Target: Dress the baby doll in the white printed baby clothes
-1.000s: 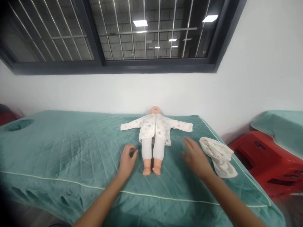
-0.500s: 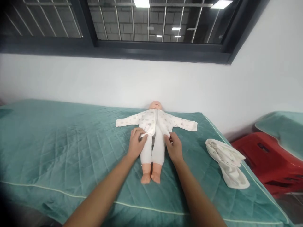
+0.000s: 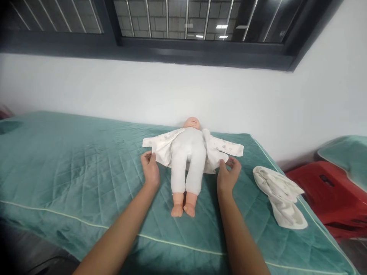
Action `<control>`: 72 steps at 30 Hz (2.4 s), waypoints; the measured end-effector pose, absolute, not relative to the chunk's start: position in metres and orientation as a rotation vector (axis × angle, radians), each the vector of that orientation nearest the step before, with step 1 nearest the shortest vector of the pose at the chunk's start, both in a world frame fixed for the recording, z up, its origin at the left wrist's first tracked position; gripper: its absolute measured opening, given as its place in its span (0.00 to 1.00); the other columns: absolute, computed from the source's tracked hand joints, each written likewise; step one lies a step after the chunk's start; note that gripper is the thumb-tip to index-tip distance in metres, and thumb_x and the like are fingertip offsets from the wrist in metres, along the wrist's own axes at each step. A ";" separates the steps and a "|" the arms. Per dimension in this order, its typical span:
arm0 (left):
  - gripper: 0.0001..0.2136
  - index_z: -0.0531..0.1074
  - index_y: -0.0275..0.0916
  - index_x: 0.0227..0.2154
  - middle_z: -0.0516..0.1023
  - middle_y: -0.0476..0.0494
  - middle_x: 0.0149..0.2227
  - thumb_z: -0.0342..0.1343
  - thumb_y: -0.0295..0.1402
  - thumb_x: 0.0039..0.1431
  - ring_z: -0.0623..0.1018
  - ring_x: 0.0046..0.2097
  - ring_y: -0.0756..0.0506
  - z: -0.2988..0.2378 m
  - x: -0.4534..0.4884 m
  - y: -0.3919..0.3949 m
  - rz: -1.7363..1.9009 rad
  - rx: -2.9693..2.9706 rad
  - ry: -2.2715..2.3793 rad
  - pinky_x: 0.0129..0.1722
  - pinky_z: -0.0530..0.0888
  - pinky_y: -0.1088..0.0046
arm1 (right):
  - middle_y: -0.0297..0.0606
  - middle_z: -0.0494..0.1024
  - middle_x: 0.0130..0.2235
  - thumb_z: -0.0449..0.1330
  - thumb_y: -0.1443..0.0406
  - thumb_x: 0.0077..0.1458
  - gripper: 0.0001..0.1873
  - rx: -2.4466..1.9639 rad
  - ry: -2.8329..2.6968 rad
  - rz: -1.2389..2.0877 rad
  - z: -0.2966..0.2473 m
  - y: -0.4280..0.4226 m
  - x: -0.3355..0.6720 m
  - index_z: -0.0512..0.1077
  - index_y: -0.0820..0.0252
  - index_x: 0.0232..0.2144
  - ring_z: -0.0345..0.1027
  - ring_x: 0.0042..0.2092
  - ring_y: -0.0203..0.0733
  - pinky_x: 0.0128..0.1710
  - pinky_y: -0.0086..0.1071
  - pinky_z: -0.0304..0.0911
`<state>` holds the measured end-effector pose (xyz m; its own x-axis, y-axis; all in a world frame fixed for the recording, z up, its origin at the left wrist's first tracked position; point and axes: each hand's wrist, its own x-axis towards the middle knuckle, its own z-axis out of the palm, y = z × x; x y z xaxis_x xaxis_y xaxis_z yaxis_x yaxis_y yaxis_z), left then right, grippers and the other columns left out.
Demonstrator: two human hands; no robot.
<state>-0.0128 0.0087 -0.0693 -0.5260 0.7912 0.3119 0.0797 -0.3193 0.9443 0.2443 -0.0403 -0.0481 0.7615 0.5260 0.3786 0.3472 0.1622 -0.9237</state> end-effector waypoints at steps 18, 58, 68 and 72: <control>0.03 0.71 0.39 0.34 0.68 0.32 0.57 0.56 0.32 0.59 0.67 0.60 0.32 -0.064 -0.005 -0.006 1.177 1.942 1.984 0.58 0.66 0.51 | 0.48 0.75 0.51 0.48 0.65 0.61 0.20 -1.953 -1.546 0.197 -0.032 -0.060 0.225 0.68 0.60 0.54 0.68 0.53 0.54 0.51 0.43 0.62; 0.10 0.68 0.41 0.43 0.74 0.39 0.54 0.47 0.23 0.64 0.72 0.57 0.42 -0.009 0.002 -0.122 1.434 2.501 1.064 0.58 0.69 0.55 | 0.52 0.78 0.46 0.52 0.59 0.61 0.16 -2.266 -1.898 -0.053 0.021 -0.164 0.459 0.74 0.62 0.42 0.71 0.48 0.53 0.47 0.41 0.64; 0.26 0.58 0.51 0.63 0.58 0.39 0.65 0.57 0.38 0.63 0.62 0.66 0.41 0.105 0.061 -0.159 1.194 2.282 0.606 0.61 0.69 0.60 | 0.33 0.70 0.28 0.59 0.47 0.57 0.21 -1.552 -1.675 0.725 0.168 -0.160 0.282 0.68 0.58 0.31 0.63 0.30 0.36 0.28 0.30 0.57; 0.26 0.62 0.51 0.61 0.56 0.38 0.65 0.58 0.31 0.61 0.60 0.67 0.36 0.141 0.054 -0.163 1.292 2.681 0.657 0.62 0.67 0.53 | 0.40 0.75 0.36 0.62 0.48 0.56 0.21 -1.226 -1.504 1.184 0.210 -0.177 0.233 0.71 0.60 0.36 0.69 0.36 0.38 0.32 0.30 0.66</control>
